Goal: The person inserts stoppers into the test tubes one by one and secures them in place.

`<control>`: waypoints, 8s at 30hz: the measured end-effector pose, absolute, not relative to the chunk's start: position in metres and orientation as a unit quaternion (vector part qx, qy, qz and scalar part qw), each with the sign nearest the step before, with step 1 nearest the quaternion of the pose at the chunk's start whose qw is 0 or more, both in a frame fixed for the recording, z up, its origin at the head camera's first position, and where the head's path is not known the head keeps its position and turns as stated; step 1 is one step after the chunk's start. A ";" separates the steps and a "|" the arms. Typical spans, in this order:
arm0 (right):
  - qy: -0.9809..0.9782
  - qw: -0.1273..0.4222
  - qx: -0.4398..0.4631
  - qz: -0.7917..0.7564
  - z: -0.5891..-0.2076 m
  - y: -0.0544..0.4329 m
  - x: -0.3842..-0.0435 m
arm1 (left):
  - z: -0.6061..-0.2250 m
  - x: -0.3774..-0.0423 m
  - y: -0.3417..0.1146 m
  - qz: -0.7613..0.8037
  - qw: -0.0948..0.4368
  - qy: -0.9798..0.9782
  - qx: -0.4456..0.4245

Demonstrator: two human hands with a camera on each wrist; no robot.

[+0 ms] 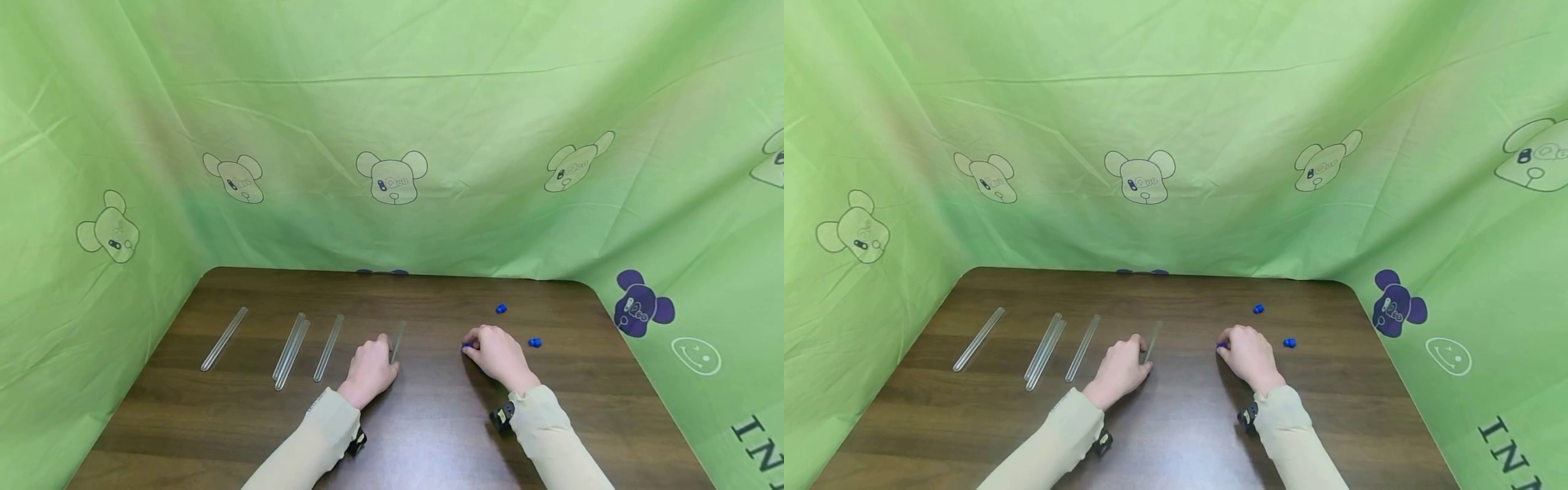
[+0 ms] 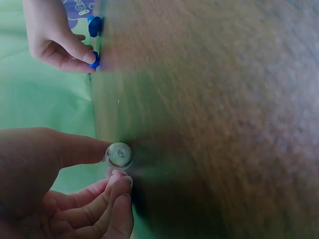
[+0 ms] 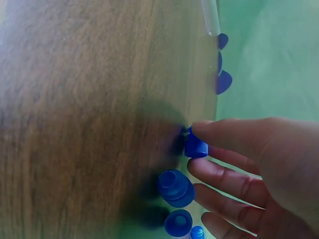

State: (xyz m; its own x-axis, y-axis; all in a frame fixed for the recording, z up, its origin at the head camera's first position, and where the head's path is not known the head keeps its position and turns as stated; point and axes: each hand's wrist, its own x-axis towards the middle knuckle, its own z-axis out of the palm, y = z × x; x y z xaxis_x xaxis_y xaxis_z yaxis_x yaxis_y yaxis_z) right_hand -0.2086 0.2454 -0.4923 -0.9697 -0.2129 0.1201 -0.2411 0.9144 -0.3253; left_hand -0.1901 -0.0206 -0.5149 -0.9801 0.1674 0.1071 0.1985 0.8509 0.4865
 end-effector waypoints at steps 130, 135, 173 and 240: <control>-0.891 0.044 0.102 0.441 -0.464 0.196 -0.244 | -0.510 -0.180 -0.037 -0.650 -0.121 -0.740 -0.121; -0.875 0.033 0.094 0.473 -0.463 0.190 -0.250 | -0.510 -0.179 -0.035 -0.661 -0.127 -0.730 -0.119; -0.797 -0.013 0.094 0.596 -0.457 0.164 -0.249 | -0.508 -0.173 -0.024 -0.674 -0.138 -0.717 -0.117; -0.732 -0.043 0.098 0.673 -0.472 0.154 -0.228 | -0.506 -0.172 -0.023 -0.666 -0.113 -0.730 -0.104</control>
State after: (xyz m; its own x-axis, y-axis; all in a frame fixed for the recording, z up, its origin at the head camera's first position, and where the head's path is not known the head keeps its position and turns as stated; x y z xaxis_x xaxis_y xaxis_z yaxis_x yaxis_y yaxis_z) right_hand -0.2277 0.1543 -0.4718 -0.9772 -0.2009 0.0688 -0.0855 0.0757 -0.9935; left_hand -0.1724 -0.0234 -0.5065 -0.9531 0.3016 -0.0261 0.0013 0.0904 0.9959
